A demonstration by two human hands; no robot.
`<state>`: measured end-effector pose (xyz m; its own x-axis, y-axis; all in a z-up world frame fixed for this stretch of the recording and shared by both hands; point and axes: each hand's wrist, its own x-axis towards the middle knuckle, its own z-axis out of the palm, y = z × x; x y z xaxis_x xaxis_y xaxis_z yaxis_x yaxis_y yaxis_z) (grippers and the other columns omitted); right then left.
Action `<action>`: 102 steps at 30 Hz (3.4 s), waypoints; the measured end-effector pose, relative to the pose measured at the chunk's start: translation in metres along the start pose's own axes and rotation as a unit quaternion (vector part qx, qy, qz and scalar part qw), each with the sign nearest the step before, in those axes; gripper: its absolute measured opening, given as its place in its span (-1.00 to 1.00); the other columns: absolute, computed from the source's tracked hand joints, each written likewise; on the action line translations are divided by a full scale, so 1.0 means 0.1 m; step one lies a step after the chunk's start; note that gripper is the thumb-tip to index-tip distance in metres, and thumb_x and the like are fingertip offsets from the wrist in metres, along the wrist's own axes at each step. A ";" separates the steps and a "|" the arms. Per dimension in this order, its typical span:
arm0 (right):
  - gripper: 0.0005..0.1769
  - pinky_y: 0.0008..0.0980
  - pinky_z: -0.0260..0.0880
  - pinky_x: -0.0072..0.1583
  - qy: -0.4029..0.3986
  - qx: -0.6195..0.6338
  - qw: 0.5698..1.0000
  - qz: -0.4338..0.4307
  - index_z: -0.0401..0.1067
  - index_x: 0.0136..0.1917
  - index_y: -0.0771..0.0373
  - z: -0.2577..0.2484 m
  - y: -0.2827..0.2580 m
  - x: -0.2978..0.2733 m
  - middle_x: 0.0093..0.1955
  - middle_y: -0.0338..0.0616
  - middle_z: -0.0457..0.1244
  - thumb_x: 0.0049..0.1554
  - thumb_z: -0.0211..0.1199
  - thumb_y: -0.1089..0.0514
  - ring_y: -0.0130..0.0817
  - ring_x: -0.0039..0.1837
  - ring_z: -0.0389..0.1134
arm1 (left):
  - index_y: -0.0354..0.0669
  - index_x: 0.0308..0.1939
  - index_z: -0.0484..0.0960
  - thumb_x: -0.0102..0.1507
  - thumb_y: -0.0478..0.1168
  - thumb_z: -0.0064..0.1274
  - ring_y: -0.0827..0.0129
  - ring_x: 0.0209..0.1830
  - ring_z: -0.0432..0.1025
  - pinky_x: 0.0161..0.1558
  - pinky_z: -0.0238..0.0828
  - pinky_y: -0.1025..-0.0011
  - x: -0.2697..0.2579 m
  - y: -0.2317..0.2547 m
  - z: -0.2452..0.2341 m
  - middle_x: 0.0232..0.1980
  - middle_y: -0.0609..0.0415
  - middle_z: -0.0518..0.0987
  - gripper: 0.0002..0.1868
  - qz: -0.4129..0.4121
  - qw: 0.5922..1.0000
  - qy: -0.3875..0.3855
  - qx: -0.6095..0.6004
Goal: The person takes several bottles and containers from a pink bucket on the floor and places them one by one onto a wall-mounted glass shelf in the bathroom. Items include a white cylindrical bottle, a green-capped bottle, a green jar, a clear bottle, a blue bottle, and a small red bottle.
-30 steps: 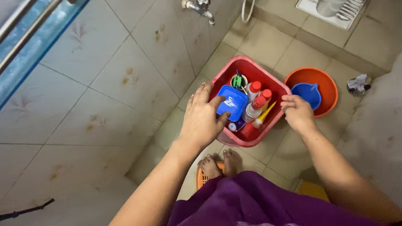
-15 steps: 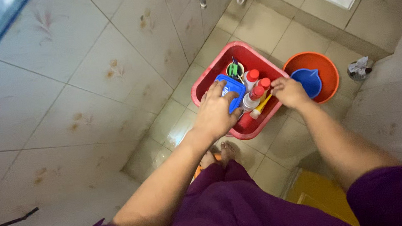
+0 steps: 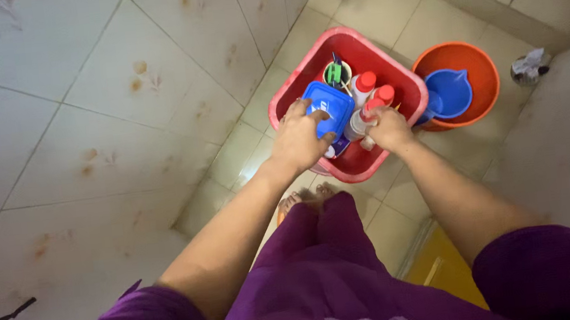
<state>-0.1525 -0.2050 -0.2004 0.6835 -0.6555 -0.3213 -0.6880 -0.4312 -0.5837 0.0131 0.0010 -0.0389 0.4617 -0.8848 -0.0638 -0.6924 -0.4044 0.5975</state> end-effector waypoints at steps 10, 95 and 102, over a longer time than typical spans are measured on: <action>0.15 0.01 0.22 0.36 0.050 -0.057 0.995 0.060 0.00 0.60 0.00 -0.08 -0.25 -0.09 0.61 0.17 -0.14 -0.17 0.45 0.28 0.28 0.40 0.16 | -0.10 0.03 0.71 0.09 -0.06 0.30 -0.14 0.42 0.26 0.37 0.19 0.07 -0.22 -0.18 0.36 0.36 -0.34 0.40 -0.55 -0.055 0.998 -0.021 -0.031; -0.29 -0.43 0.38 -0.26 -0.123 0.184 0.965 -0.144 0.32 0.34 0.22 -1.53 -3.18 -1.50 -0.02 -0.17 0.38 0.04 0.38 -0.14 -0.49 -0.17 0.39 | -0.07 0.19 0.59 0.00 -0.01 0.31 0.11 -0.12 0.64 -0.06 0.53 0.20 -0.98 0.99 -1.75 -0.10 -0.13 0.71 -0.32 -0.226 0.950 0.047 -0.213; -0.33 -0.43 0.27 -0.38 -0.200 0.202 0.946 -0.158 0.32 0.30 0.22 -1.62 -3.41 -1.52 -0.20 -0.15 0.36 0.05 0.37 -0.15 -0.46 -0.36 0.30 | -0.18 0.15 0.61 -0.02 -0.04 0.34 0.18 -0.16 0.67 -0.08 0.56 0.26 -1.15 1.02 -1.83 -0.11 -0.12 0.74 -0.33 -0.251 0.933 0.086 -0.243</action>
<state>-0.0611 -0.0590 0.1683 0.9324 -0.2117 -0.2928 -0.3401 -0.2404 -0.9092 -0.0092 0.1040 0.1763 0.7711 -0.5445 -0.3299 -0.0504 -0.5688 0.8210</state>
